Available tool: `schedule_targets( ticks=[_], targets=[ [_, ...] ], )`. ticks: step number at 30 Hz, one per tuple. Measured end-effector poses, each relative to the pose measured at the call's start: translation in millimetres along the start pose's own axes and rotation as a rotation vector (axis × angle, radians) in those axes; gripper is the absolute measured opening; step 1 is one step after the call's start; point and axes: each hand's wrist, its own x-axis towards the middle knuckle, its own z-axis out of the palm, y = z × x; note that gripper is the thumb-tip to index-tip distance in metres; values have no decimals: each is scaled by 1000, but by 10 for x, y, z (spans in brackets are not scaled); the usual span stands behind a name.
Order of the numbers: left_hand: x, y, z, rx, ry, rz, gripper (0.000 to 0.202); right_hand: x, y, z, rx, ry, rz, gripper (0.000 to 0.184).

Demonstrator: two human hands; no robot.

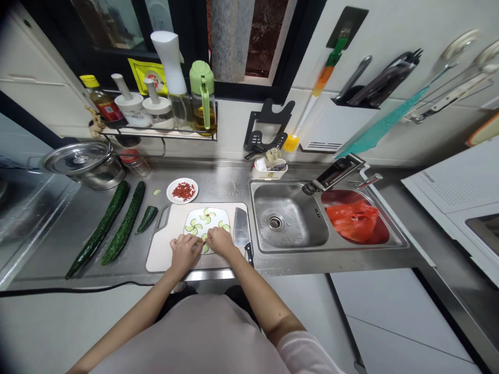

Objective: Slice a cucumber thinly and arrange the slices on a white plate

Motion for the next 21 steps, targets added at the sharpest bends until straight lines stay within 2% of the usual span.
schedule_targets(
  ticks=[5, 9, 15, 18, 21],
  targets=[
    [-4, 7, -64, -48, 21, -46, 20, -8, 118, -89, 138, 105, 46, 19],
    [-11, -53, -130, -102, 102, -122, 22, -45, 319, -255, 284, 275, 98, 22],
    [-30, -212, -273, -150, 197, -208, 22, -201, 634, -484, 367, 482, 190, 26],
    [-45, -270, -329, -178, 230, -232, 21, -255, 724, -524, 396, 544, 197, 27],
    [-59, -293, -345, -210, 251, -243, 20, -237, 738, -553, 398, 551, 184, 27]
  ],
)
